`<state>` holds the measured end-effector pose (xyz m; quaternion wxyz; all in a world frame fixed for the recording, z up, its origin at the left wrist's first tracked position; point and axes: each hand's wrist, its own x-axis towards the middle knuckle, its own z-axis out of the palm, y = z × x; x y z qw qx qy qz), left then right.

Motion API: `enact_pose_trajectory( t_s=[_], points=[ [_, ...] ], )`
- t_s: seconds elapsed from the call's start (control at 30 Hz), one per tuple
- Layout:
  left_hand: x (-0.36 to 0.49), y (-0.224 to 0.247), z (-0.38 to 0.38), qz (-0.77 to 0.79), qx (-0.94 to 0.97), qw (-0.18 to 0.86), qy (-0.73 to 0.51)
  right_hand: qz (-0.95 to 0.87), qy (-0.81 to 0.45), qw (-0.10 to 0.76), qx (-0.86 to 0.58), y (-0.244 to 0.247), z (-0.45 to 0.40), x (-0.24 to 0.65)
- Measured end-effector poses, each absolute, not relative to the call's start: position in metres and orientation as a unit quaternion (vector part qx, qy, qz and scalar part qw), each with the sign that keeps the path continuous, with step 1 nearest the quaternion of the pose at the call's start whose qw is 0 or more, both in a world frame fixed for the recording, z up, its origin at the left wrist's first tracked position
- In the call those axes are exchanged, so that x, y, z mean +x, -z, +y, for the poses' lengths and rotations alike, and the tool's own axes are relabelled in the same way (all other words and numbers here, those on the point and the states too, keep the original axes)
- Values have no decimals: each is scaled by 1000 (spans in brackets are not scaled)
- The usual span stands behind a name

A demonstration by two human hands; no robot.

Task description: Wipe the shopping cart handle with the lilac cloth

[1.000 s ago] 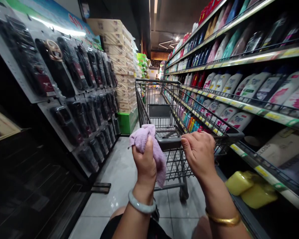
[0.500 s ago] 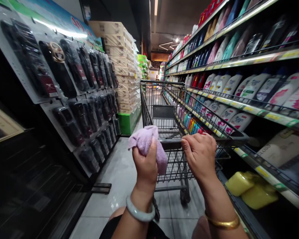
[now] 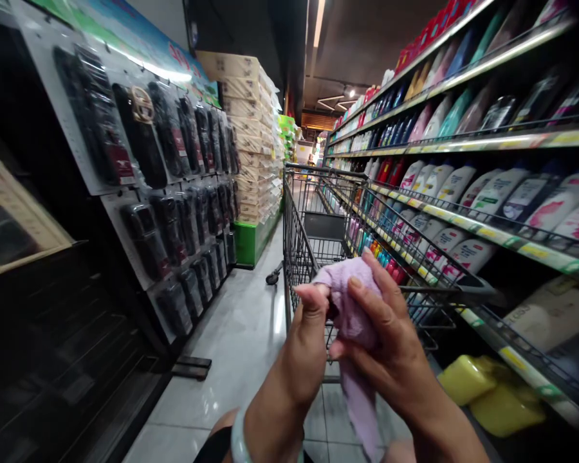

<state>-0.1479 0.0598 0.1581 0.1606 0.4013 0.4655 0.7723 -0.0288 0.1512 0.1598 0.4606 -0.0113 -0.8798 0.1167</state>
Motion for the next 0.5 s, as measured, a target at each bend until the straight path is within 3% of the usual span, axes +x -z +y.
enact_pose_trajectory(
  t_s=[0.1,0.2,0.27,0.33,0.4,0.5],
  points=[
    [-156,-166,55,457,461,177,-740,-847,-152,508,-34,-170,165,-35],
    [-166,-162,61,497,407,31,-765,-794,-163,574,-115,-196,178,-48],
    [-171,-148,76,528,342,-74,-774,-802,-131,567,-134,-218,186,-64],
    [-174,-128,96,569,305,-84,-759,-882,-107,453,-80,-234,194,-89],
    [-173,-106,114,593,302,-3,-747,-945,-91,312,-35,-241,204,-117],
    [-169,-85,129,606,323,57,-724,-966,-40,245,-76,-241,221,-159]
  ],
)
